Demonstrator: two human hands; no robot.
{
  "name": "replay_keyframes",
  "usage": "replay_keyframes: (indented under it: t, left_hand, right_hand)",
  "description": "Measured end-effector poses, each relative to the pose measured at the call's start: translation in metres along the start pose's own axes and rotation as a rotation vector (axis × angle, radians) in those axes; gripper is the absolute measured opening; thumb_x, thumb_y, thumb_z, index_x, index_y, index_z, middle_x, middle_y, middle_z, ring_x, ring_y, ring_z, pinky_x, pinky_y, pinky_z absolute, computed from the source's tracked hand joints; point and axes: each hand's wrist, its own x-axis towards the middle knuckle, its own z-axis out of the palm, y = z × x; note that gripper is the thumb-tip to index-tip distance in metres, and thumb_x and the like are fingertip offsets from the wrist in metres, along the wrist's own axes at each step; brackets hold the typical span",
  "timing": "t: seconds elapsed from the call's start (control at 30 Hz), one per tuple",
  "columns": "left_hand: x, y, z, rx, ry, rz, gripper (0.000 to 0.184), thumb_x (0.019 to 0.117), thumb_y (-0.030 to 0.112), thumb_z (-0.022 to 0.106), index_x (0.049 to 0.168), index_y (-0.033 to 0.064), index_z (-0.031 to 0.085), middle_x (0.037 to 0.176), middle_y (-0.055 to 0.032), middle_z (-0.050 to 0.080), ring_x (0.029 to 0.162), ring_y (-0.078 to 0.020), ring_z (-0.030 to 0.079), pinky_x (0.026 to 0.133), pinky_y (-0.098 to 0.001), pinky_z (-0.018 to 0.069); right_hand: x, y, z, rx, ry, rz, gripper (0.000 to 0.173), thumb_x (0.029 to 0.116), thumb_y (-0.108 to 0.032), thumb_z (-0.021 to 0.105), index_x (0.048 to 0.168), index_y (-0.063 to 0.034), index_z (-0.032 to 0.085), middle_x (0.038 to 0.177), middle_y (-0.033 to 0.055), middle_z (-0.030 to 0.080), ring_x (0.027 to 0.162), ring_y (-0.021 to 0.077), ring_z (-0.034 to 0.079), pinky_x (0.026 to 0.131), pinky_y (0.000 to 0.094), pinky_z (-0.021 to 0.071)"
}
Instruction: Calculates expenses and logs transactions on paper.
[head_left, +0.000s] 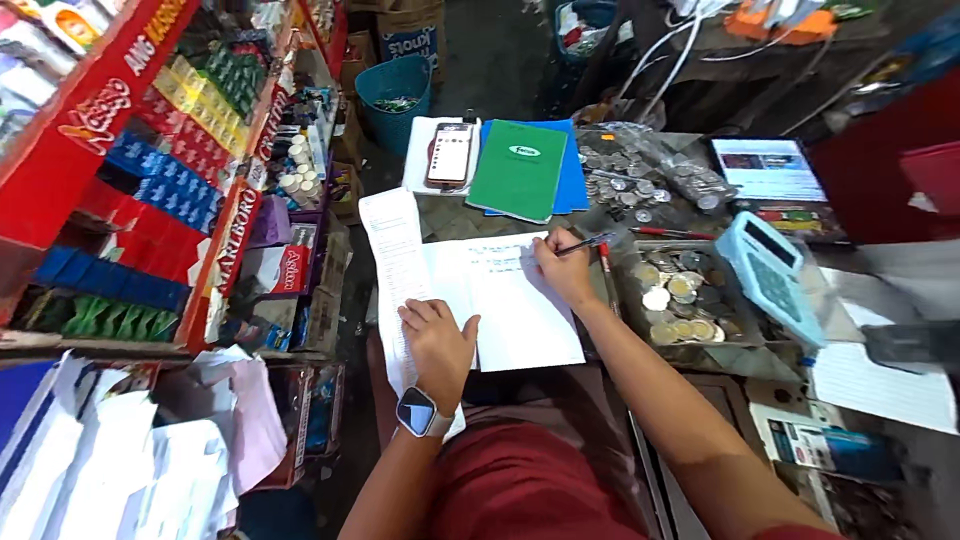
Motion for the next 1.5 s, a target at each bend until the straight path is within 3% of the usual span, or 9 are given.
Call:
replay_keyframes:
  t: [0.33,0.9,1.1,1.5]
  left_hand:
    - [0.0008,-0.0019,-0.0038,0.074,-0.06,-0.014,0.087,0.0948,0.07,0.048,0.134,-0.0079,0.056,0.142,-0.0434,0.045,0.135,-0.0589,0.044,0.102,-0.0596,0.0452]
    - [0.0004,-0.0014,-0.0051,0.104,-0.069,-0.019,0.088,0.0946,0.071,0.047,0.135,-0.0067,0.056,0.142,-0.0421,0.046,0.134,-0.0574,0.045,0.101,-0.0579,0.0461]
    - [0.0004,-0.002,-0.0059,0.06,-0.075,-0.022,0.087,0.095,0.069,0.049,0.136,-0.0081,0.055,0.143,-0.0433,0.044,0.136,-0.059,0.043,0.102,-0.0598,0.0449]
    - [0.0007,-0.0013,-0.0067,0.09,-0.087,-0.025,0.088,0.0952,0.07,0.047,0.136,-0.0075,0.055,0.143,-0.0425,0.044,0.136,-0.0574,0.044,0.102,-0.0576,0.0457]
  right_hand:
    - [0.0011,0.0094,0.0056,-0.032,-0.029,-0.077,0.034,0.0955,-0.005,0.06,0.068,-0.0098,0.042,0.056,-0.0033,0.042,0.048,0.0031,0.042,0.048,0.0186,0.0382]
    - [-0.0012,0.0069,0.0065,-0.032,0.046,-0.08,0.034,0.094,-0.003,0.059,0.067,-0.011,0.04,0.056,-0.0042,0.039,0.047,0.0021,0.04,0.048,0.0173,0.0368]
    - [-0.001,0.0073,0.0023,-0.116,0.026,-0.088,0.033,0.0947,-0.006,0.06,0.067,-0.0075,0.042,0.056,-0.0008,0.041,0.048,0.0056,0.042,0.049,0.0213,0.0387]
    - [-0.0011,0.0095,0.0055,-0.079,0.092,-0.101,0.034,0.0933,-0.002,0.058,0.066,-0.0095,0.039,0.057,-0.004,0.036,0.049,0.0023,0.035,0.049,0.0178,0.0299]
